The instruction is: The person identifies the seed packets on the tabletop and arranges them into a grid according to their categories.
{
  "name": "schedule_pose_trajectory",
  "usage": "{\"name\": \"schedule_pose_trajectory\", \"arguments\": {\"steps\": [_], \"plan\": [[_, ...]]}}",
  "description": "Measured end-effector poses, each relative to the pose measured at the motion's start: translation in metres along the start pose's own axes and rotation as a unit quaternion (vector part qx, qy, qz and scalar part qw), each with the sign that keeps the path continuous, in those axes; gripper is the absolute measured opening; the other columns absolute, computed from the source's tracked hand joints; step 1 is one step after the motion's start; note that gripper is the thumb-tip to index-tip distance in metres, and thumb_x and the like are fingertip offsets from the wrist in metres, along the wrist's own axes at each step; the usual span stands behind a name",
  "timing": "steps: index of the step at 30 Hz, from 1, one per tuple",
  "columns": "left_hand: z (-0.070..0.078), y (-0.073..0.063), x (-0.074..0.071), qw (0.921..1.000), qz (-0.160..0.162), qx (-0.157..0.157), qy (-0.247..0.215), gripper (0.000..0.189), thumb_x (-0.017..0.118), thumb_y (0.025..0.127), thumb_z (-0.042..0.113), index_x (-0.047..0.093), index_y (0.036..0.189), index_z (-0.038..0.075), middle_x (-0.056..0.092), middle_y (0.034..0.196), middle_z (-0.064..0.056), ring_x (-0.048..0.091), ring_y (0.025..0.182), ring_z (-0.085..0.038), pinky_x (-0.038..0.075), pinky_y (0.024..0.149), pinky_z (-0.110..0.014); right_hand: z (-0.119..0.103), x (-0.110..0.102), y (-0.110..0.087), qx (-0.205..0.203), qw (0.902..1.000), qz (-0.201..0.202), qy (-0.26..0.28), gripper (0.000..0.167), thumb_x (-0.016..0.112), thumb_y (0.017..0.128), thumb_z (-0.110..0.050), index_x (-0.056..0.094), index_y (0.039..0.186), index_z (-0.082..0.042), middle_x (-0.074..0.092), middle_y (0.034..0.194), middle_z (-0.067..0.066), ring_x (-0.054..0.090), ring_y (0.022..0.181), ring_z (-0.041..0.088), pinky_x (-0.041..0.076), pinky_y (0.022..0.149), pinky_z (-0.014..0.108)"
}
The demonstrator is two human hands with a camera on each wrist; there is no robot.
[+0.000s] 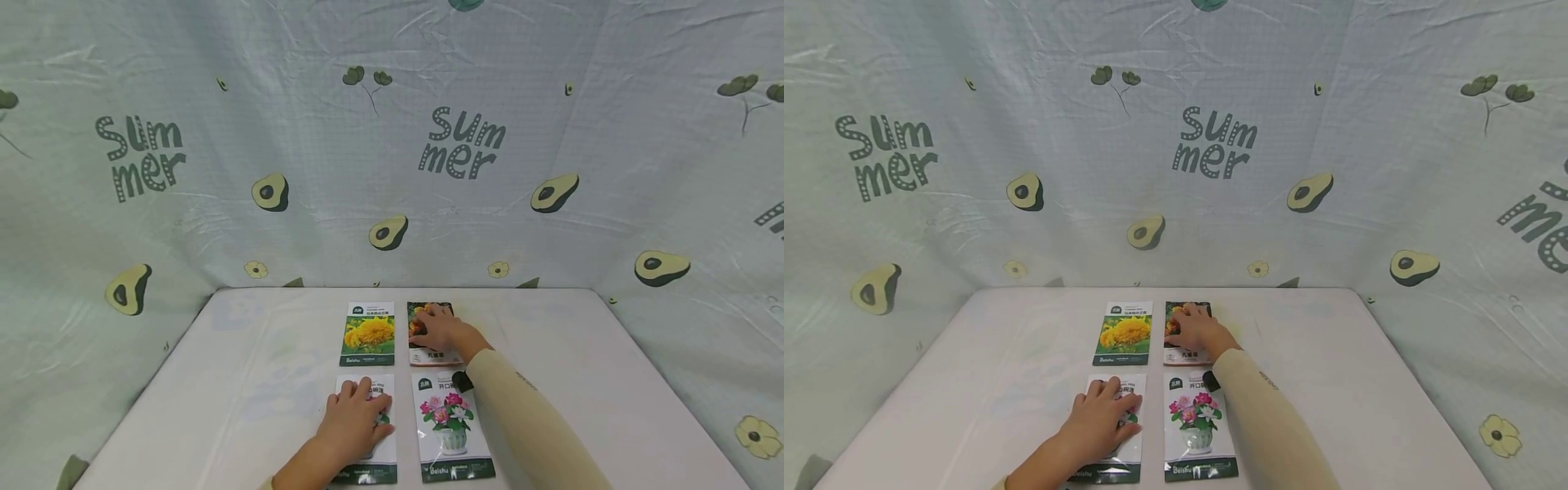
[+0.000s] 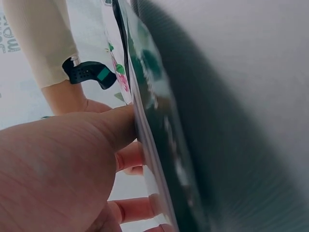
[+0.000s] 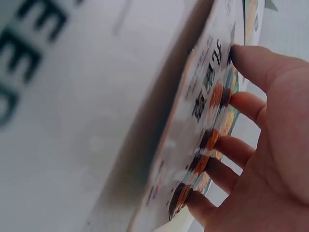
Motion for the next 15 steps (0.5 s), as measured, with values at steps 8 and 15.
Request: {"name": "schedule_pose_trajectory", "arguments": {"steps": [8,15], "plan": [[-0.002,-0.001,-0.001,1.0000,0.000,0.006,-0.003,0.043,0.072,0.090,0.055,0.070,0.123,0.028,0.055,0.123,-0.008,0.048,0.116,-0.035,0.045,0.090,-0.060,-0.011,-0.003,-0.003,-0.005,0.9995,0.023,-0.022,0.056,0.060,0.100,-0.053,0.052,0.148,-0.026,0.033,0.162,0.013,0.032,0.150,0.037,0.037,0.115,0.060],[-0.002,-0.001,-0.001,0.9999,0.002,0.013,-0.006,0.043,0.072,0.090,0.055,0.070,0.124,0.028,0.054,0.122,-0.008,0.048,0.114,-0.035,0.044,0.089,-0.060,-0.015,-0.004,-0.007,-0.006,0.9988,0.042,-0.024,0.055,0.061,0.100,-0.051,0.053,0.148,-0.025,0.035,0.160,0.014,0.034,0.148,0.038,0.039,0.115,0.058]]}}
Point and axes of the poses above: each hand's wrist, its own y-axis towards the middle knuckle, its own x-axis out of the palm, z = x × y, the point moved 5 cm from there along y, towards the middle knuckle
